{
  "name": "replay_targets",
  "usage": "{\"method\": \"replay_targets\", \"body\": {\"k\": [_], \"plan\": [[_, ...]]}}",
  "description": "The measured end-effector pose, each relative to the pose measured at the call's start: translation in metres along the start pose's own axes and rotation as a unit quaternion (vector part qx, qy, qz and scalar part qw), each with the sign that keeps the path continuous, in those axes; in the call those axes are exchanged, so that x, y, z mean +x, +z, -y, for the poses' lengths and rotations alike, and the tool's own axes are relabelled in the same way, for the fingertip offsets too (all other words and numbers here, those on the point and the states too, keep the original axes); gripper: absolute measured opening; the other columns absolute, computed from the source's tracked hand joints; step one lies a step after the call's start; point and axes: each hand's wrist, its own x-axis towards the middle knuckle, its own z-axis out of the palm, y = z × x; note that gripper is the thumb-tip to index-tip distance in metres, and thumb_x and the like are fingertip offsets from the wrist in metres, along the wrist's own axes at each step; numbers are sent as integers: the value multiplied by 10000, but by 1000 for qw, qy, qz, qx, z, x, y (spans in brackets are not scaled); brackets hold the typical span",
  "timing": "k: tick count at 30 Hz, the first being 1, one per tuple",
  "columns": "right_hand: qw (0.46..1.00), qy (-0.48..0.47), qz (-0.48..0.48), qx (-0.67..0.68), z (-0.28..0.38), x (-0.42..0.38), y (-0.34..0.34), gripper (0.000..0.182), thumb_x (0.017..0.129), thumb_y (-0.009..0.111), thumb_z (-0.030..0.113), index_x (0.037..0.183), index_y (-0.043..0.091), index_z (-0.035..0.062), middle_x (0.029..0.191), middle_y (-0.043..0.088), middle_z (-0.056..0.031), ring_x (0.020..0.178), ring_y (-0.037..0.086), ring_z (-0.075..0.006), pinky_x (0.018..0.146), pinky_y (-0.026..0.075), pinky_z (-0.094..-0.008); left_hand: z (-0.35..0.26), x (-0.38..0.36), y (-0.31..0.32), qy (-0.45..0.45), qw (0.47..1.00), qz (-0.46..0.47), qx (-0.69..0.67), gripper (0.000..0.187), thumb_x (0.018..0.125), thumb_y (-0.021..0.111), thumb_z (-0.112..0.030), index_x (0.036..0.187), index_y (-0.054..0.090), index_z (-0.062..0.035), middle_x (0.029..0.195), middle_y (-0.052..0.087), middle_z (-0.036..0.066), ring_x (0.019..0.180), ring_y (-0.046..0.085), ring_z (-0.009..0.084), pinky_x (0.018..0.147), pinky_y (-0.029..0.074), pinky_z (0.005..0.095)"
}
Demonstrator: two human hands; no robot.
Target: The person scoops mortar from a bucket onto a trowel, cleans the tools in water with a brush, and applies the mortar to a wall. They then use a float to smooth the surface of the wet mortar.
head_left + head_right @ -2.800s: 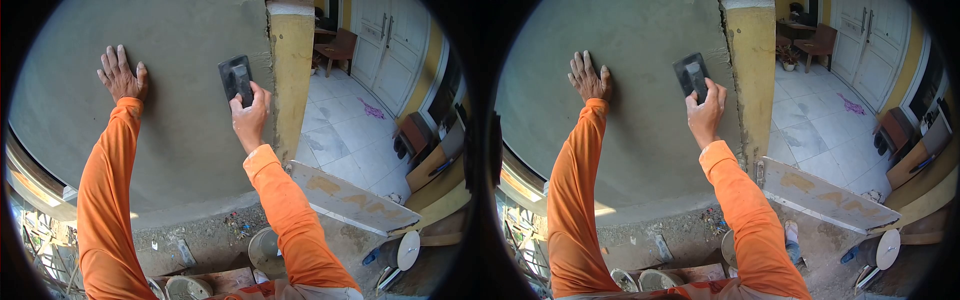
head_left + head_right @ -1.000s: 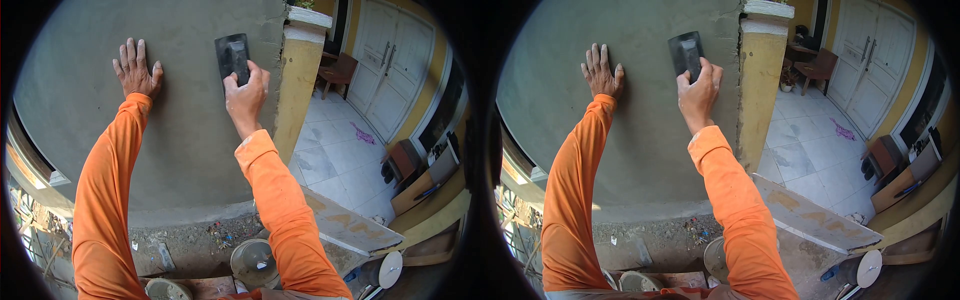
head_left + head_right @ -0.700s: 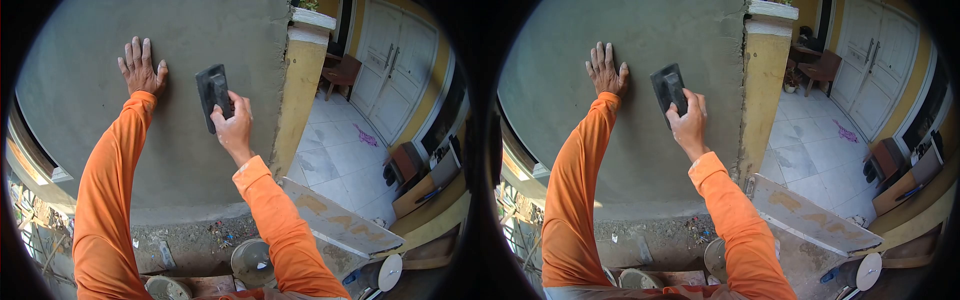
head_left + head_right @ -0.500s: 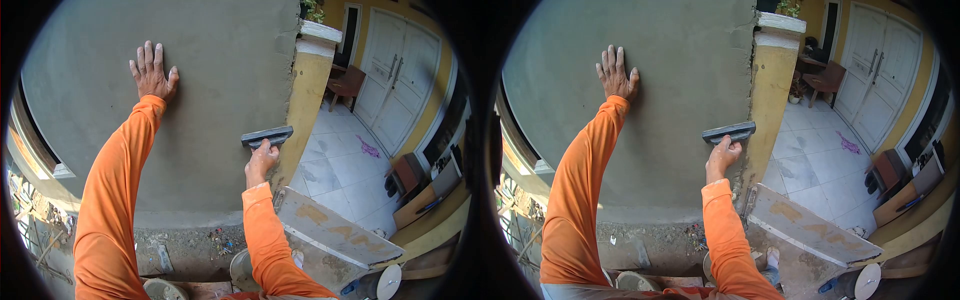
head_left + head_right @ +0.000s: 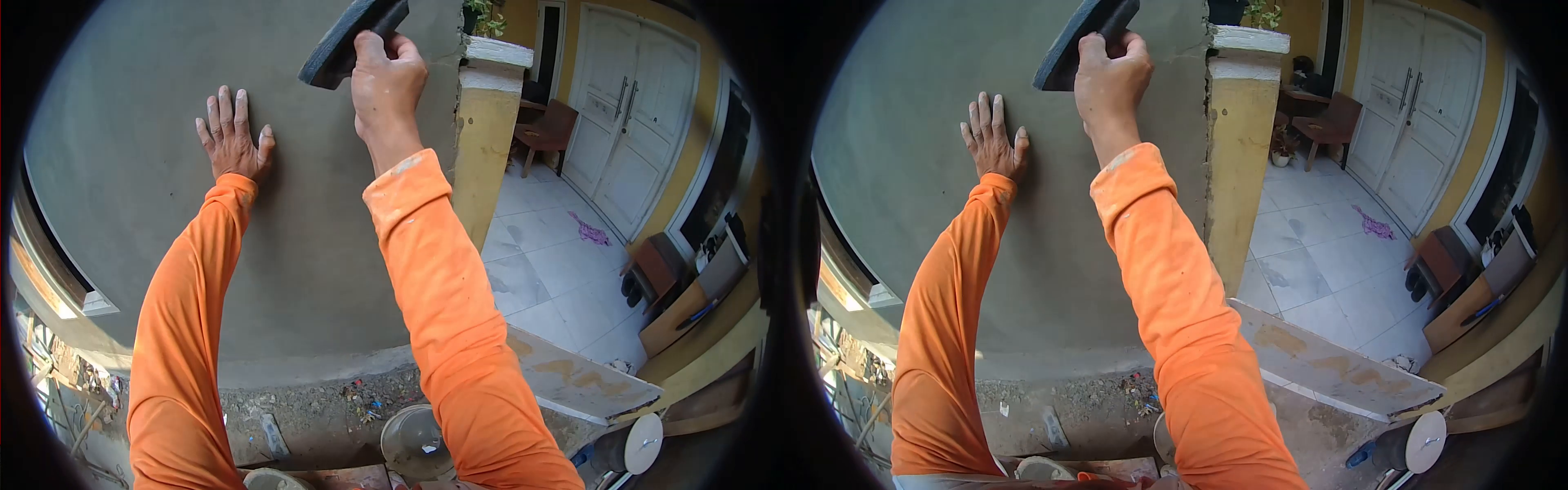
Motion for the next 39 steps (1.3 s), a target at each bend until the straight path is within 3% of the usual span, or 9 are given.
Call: {"method": "replay_targets", "body": {"k": [6, 12, 16, 22, 26, 30, 32, 36, 39], "plan": [[908, -133, -78, -389, -16, -10, -86, 435, 754, 629, 139, 1139, 539, -42, 1073, 521, -182, 957, 564, -317, 846, 461, -409, 3, -1, 0, -4, 1000, 11, 15, 646, 912, 345, -468, 1461, 244, -142, 1544, 164, 82, 1436, 98, 274, 1140, 31, 511], [867, -178, -116, -450, -31, 25, -71, 435, 769, 622, 124, 1146, 524, -72, 1101, 512, -216, 1027, 516, -376, 888, 440, -433, 2, -1, 0, 1, 1000, 9, 14, 639, 915, 337, -465, 1456, 257, -134, 1541, 172, 84, 1434, 102, 278, 1140, 35, 515], [892, -155, 98, -413, -35, -16, -59, 427, 772, 628, 126, 1137, 528, -71, 1107, 507, -225, 1046, 507, -378, 895, 436, -435, 1, -3, -1, 1, 1000, 10, 13, 639, 915, 340, -464, 1457, 254, -136, 1540, 174, 85, 1434, 104, 278, 1140, 37, 517], [895, -165, -143, -390, -29, 34, -72, 424, 773, 628, 130, 1127, 522, -80, 1086, 502, -229, 1038, 499, -369, 896, 430, -432, 2, -1, -2, 0, 1000, 13, 14, 643, 909, 353, -456, 1458, 251, -137, 1542, 170, 82, 1436, 100, 274, 1140, 33, 519], [879, -155, 102, -438, -34, -17, -56, 461, 756, 639, 135, 1148, 528, -81, 1092, 507, -239, 1025, 524, -390, 896, 433, -440, 2, -1, -1, -4, 1000, 11, 9, 649, 899, 375, -445, 1456, 256, -134, 1543, 168, 85, 1436, 98, 274, 1139, 31, 519], [888, -200, -75, -407, -15, 30, -74, 412, 766, 625, 103, 1121, 527, -83, 1065, 520, -223, 976, 530, -368, 856, 439, -437, 1, 1, -2, -11, 1000, 8, 11, 650, 890, 390, -430, 1454, 261, -133, 1542, 171, 86, 1436, 100, 275, 1139, 31, 520], [836, -267, -14, -480, -32, 25, -77, 419, 767, 633, 104, 1131, 525, -75, 1064, 519, -209, 994, 522, -367, 861, 440, -440, 1, 1, -4, 3, 1000, -5, 1, 649, 882, 401, -410, 1452, 265, -132, 1541, 174, 85, 1436, 103, 275, 1138, 33, 522], [806, -163, 315, -474, -25, -26, -90, 383, 767, 643, 126, 1113, 576, -26, 1065, 540, -186, 1028, 519, -357, 903, 439, -420, 1, 0, -4, -11, 1000, 10, 7, 651, 871, 417, -399, 1449, 272, -136, 1540, 176, 89, 1433, 109, 286, 1136, 43, 526], [782, -300, 208, -505, 16, 42, -94, 373, 756, 608, 120, 1110, 598, 2, 1072, 555, -183, 1023, 526, -354, 910, 437, -410, 2, 0, -5, -12, 1000, 15, 1, 649, 869, 418, -396, 1447, 276, -139, 1539, 177, 89, 1431, 112, 291, 1136, 47, 527]]}}
